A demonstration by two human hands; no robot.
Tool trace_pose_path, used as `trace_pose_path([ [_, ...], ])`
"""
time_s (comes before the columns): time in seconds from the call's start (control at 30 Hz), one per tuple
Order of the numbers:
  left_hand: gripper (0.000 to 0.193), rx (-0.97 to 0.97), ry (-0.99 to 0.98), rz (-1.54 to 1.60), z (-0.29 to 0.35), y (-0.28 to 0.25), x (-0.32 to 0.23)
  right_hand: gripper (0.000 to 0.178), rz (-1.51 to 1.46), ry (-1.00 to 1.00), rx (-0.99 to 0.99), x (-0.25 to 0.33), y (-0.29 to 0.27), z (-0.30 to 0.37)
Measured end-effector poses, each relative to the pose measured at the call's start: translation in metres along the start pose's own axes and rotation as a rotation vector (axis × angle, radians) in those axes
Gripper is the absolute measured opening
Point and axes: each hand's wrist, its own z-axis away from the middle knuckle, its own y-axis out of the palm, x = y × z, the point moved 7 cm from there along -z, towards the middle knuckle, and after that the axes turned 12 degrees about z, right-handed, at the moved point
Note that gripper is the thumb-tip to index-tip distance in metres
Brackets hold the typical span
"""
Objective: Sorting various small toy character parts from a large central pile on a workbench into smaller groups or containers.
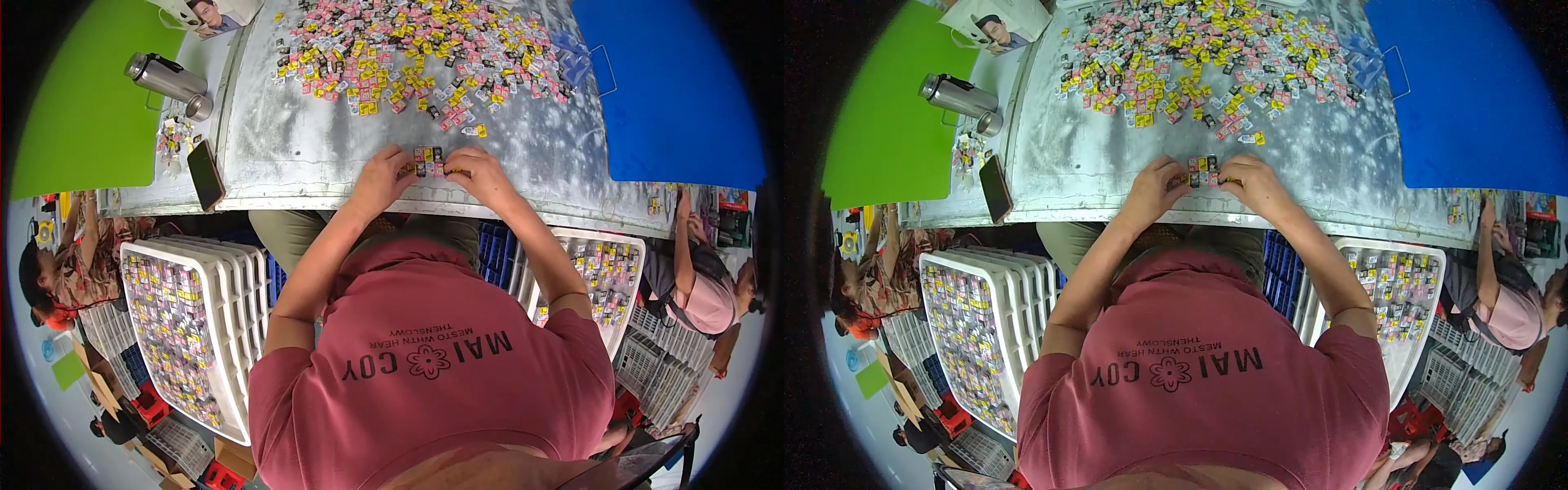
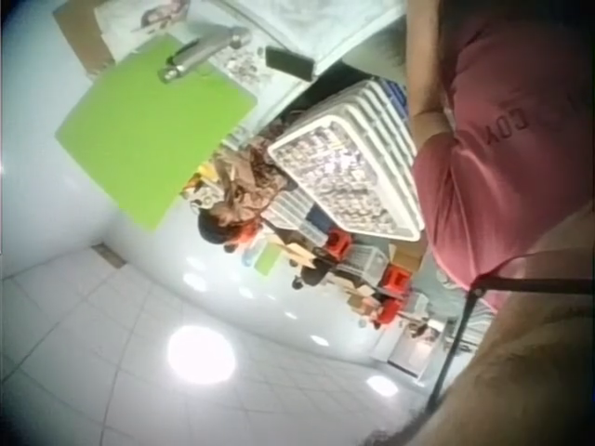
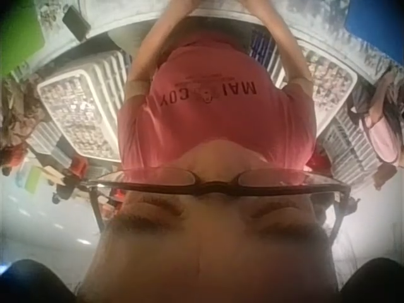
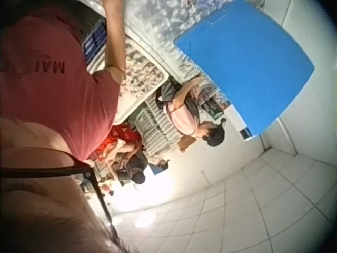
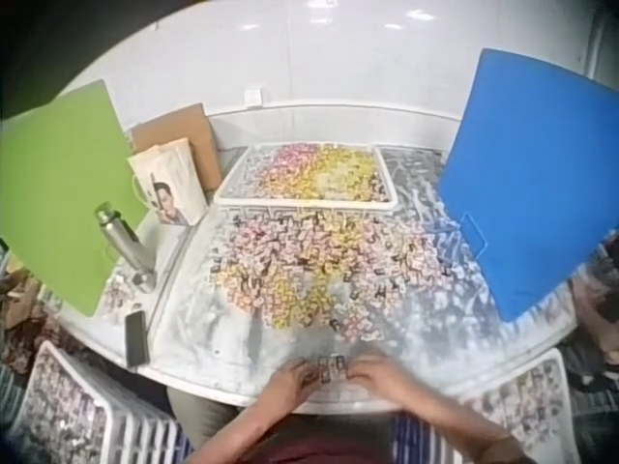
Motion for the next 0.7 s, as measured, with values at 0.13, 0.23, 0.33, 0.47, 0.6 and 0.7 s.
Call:
trace_pose_path([
  [0.13,0.028,-0.033,-0.022,0.025,-0.004,-0.003,0.005,0.022,0.009,-0.002,-0.044,-0.003,0.000,0.001],
  [0.23,0.027,-0.030,-0.031,0.027,-0.005,-0.005,0.006,0.024,0.016,0.006,-0.048,-0.004,-0.002,0.003],
  [0.33,0.025,-0.020,-0.042,0.057,-0.004,-0.006,0.008,0.021,-0.037,0.072,-0.036,-0.003,-0.006,0.003],
  [0.47,0.023,-0.040,-0.002,0.046,-0.004,-0.007,0.005,0.015,-0.042,0.080,-0.045,-0.008,-0.011,0.002],
  [0.6,0.020,-0.002,-0.092,0.066,-0.005,-0.006,0.008,0.012,-0.087,0.058,-0.069,-0.021,-0.003,0.006],
  [0.7,0.016,-0.016,-0.093,0.064,-0.005,-0.007,0.009,0.011,0.012,-0.059,-0.138,-0.015,-0.007,0.007],
])
